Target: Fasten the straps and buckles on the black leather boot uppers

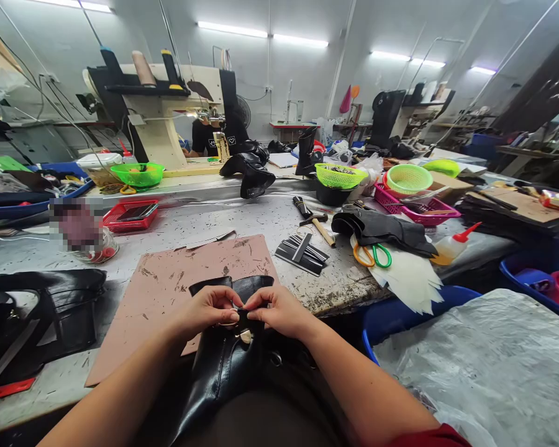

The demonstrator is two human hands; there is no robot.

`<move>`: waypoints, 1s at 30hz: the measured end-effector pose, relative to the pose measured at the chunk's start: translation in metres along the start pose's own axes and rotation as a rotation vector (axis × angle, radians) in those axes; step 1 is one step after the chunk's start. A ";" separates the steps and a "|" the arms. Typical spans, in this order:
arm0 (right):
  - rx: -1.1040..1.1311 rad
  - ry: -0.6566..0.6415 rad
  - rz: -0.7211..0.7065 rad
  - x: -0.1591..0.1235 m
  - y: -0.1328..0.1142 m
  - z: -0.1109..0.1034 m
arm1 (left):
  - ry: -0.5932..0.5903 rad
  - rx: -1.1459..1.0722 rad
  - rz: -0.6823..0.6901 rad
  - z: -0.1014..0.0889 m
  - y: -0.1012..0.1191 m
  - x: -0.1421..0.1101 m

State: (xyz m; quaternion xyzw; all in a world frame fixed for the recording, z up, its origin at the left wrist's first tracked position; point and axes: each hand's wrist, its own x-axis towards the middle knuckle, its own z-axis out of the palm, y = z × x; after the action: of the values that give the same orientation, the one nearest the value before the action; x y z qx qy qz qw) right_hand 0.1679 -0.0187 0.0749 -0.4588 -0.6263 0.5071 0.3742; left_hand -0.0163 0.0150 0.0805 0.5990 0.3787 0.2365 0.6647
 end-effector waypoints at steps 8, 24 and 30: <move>-0.165 -0.028 -0.245 -0.003 -0.001 -0.003 | -0.012 -0.042 0.031 -0.004 0.001 0.000; -0.200 0.122 -0.194 -0.003 0.008 0.004 | -0.013 0.036 0.029 -0.003 0.005 0.003; -0.332 0.037 -0.370 -0.002 0.004 -0.003 | -0.071 -0.016 -0.031 -0.006 0.005 0.004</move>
State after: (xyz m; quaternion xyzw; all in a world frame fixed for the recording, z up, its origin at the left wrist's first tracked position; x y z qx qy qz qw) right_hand 0.1718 -0.0197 0.0710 -0.4008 -0.7675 0.3118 0.3913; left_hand -0.0179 0.0226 0.0842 0.5957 0.3625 0.2078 0.6860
